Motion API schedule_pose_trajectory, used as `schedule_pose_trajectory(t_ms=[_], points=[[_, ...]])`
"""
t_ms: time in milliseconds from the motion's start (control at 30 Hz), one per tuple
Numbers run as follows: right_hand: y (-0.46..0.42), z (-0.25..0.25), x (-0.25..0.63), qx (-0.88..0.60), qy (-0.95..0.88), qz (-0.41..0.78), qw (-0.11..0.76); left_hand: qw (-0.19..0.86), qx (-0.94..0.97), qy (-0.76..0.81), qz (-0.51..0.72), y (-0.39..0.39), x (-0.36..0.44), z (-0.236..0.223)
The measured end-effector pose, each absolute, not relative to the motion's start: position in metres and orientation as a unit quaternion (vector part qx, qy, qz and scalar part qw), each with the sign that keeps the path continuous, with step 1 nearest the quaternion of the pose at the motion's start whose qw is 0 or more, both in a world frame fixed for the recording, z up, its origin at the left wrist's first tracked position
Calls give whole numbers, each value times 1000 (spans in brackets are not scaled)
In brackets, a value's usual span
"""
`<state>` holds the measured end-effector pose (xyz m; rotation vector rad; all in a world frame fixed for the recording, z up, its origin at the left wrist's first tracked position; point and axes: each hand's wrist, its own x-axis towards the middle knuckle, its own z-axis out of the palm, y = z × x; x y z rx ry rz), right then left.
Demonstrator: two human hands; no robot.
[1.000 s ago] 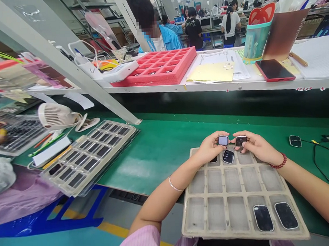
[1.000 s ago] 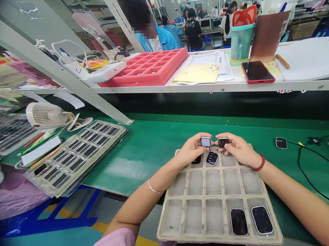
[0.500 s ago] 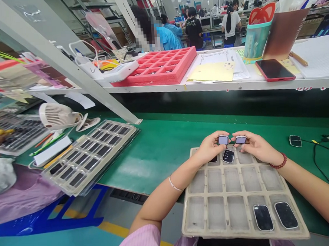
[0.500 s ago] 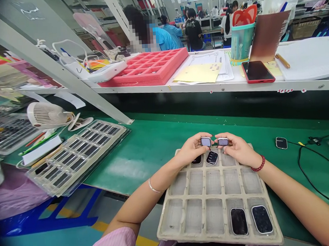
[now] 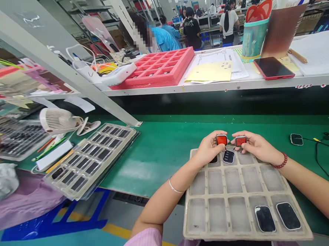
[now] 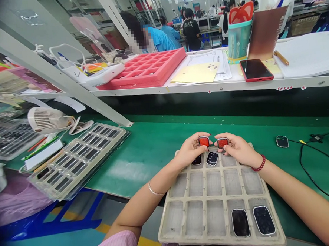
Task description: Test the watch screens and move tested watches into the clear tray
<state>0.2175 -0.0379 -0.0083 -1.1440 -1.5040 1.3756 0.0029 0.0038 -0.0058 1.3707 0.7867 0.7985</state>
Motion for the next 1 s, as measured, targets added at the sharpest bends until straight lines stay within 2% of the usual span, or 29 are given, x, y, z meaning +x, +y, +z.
schedule_pose_trajectory(t_ms=[1000], points=[[-37, -7, 215, -427, -569, 568, 413, 634, 576, 388, 339, 2, -1, 1]])
